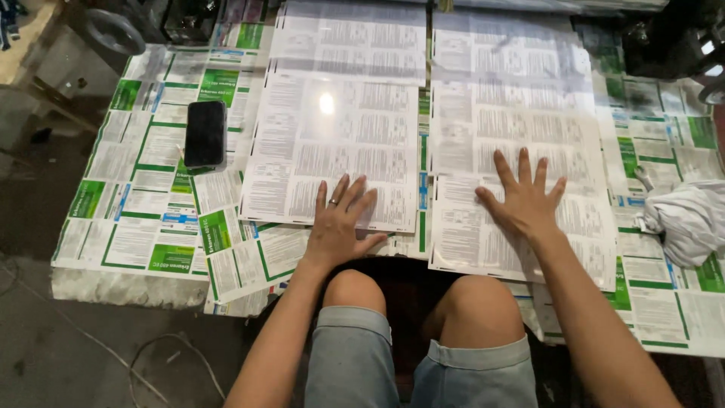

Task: The person folds printed sheets in half and places them into a growing stack on the table. The hands repeatedly pick up sheets, fold them, and align them with the existing pile.

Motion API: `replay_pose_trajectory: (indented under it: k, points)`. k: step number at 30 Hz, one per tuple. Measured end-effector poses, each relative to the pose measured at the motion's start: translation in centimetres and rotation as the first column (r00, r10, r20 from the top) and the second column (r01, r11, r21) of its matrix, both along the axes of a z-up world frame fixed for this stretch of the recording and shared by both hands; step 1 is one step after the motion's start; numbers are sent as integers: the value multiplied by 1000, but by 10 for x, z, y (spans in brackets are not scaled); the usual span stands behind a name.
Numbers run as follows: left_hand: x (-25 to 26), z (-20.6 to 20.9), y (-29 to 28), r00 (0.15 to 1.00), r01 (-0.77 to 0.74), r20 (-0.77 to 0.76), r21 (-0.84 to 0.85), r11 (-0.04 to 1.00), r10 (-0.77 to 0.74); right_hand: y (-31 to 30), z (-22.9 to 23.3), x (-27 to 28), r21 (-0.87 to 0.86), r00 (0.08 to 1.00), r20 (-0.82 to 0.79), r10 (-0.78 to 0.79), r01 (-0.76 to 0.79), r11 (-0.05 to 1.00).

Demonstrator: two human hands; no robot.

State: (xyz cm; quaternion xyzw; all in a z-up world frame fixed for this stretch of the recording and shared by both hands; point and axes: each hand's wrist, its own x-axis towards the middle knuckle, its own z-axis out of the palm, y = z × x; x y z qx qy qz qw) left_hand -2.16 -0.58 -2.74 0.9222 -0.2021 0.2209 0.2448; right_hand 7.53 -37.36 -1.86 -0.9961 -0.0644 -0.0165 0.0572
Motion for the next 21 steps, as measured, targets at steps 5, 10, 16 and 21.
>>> replay_pose_trajectory:
  k: [5,10,16,21]
  points:
    - [3,-18,8,999,34,31,50,998,-36,13,11,40,29,999,-50,-9,11,1000]
    - [9,-28,4,991,68,109,54,996,-74,15,8,41,21,998,-63,-31,32,999]
    - [4,-40,5,991,63,111,51,997,-68,8,-8,-56,-35,987,-58,153,-155,987]
    - [4,-24,2,989,60,135,47,997,-65,-13,13,-111,-247,961,-60,271,-278,928]
